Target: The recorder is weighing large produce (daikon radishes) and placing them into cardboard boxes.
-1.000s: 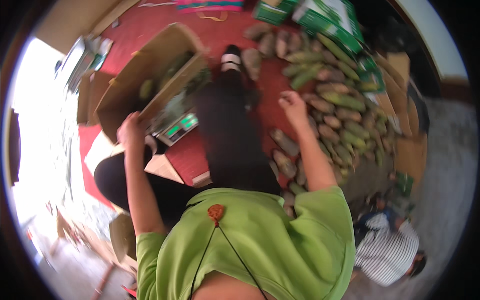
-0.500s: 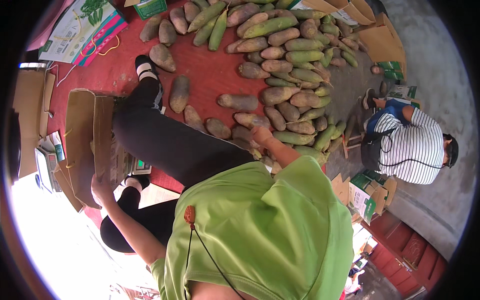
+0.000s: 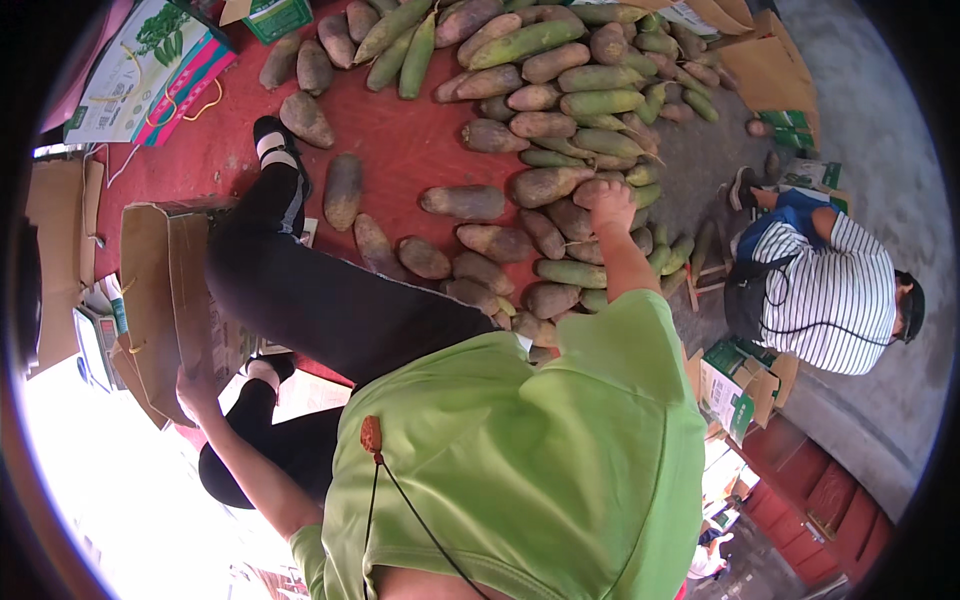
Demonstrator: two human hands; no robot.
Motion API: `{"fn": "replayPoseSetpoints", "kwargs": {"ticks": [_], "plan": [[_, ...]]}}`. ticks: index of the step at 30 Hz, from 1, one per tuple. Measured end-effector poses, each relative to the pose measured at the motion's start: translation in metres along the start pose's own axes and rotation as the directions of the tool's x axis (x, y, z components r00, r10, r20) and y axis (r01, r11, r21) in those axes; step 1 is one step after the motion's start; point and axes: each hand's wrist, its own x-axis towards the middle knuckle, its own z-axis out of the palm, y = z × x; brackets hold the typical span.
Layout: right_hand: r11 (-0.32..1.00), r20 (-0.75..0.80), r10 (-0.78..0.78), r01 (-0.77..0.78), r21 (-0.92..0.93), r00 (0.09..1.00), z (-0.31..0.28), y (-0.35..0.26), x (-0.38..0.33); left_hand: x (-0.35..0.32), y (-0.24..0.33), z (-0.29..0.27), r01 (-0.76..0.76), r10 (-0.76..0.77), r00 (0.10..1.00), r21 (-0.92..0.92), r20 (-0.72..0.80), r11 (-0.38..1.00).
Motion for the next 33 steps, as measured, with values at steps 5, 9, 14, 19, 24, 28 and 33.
{"fn": "replayPoseSetpoints", "kwargs": {"ticks": [5,9,14,19,24,28,33], "plan": [[0.985,0.067,-0.111,0.119,-0.123,0.992,-0.014,0.002,0.016,-0.002,0.001,-0.001,-0.055,0.054,0.998,-0.039,-0.036,0.998],[0.973,0.189,-0.148,0.177,-0.15,0.971,0.003,0.006,0.027,-0.005,0.01,-0.007,-0.048,0.049,0.999,-0.094,0.004,0.994],[0.971,0.207,-0.088,0.13,-0.202,0.974,-0.02,-0.017,0.018,-0.008,-0.022,0.002,-0.014,0.015,1.0,-0.167,0.005,0.986],[0.994,0.089,-0.026,0.036,-0.106,0.996,0.031,0.017,0.017,-0.005,-0.002,0.003,-0.008,0.003,0.999,-0.113,-0.042,0.994],[0.975,0.099,-0.096,0.114,-0.193,0.99,0.029,0.012,0.009,-0.011,0.017,-0.013,0.044,-0.045,0.999,-0.12,-0.006,0.992],[0.999,0.081,-0.018,0.014,0.042,0.997,-0.003,-0.006,-0.004,-0.015,0.02,-0.02,-0.005,0.003,0.999,-0.059,-0.04,0.998],[0.867,-0.024,-0.157,0.15,0.475,0.987,0.001,-0.008,0.011,-0.017,0.017,-0.024,-0.013,0.01,0.998,-0.039,-0.069,0.999]]}}
